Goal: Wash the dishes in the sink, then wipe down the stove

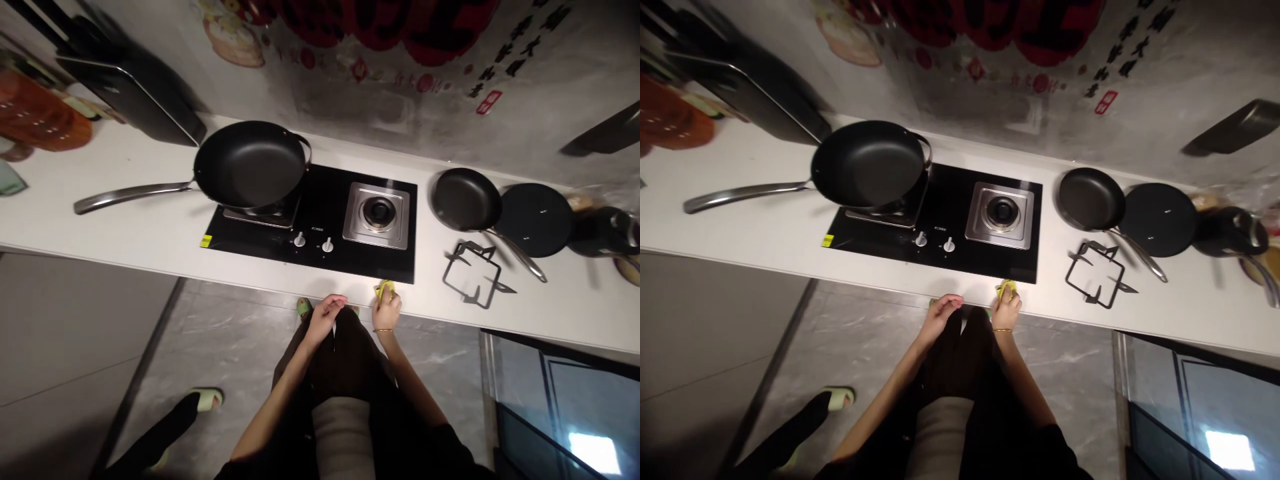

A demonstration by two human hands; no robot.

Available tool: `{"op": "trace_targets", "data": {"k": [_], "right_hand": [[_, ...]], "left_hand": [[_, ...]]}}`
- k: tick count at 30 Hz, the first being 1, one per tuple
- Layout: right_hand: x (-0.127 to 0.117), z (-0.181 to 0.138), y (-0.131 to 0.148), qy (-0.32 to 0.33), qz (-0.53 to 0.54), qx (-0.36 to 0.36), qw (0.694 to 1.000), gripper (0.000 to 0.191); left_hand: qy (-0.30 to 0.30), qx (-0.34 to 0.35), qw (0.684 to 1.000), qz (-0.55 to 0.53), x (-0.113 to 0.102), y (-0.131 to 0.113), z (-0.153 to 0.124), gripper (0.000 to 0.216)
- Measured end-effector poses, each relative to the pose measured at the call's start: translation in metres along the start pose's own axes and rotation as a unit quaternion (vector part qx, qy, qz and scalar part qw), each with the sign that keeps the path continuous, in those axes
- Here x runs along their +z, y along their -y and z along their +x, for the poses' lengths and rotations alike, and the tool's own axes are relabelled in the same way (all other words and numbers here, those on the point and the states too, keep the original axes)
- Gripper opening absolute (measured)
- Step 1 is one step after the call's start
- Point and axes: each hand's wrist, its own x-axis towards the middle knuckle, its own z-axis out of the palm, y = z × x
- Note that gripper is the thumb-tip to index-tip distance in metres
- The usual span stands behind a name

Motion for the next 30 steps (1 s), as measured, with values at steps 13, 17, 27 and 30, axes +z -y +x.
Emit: {"op": "trace_targets", "data": {"k": [13, 17, 27, 30], "right_hand": [[0.079, -0.036, 0.248, 0.127, 0.241, -0.135, 0.953, 0.048], [0.069, -0.010, 0.272, 0.053, 0.313, -0.157, 0.935, 0.045], [0.056, 0.038, 0.232, 0.029, 0.057, -0.059, 0.996, 0.049], [0.068, 0.023, 0.255, 0.052, 0.049, -0.052, 0.996, 0.046]], "left_hand": [[-0.086, 0.024, 0.995, 0.032, -0.170, -0.010, -0.007, 0.026], [-0.122, 0.082, 0.979, 0.142, -0.204, -0.015, 0.014, 0.025], [0.013, 0.270, 0.866, 0.421, -0.171, -0.019, 0.079, 0.040], [0.023, 0.258, 0.875, 0.409, -0.173, -0.012, 0.076, 0.043]]}}
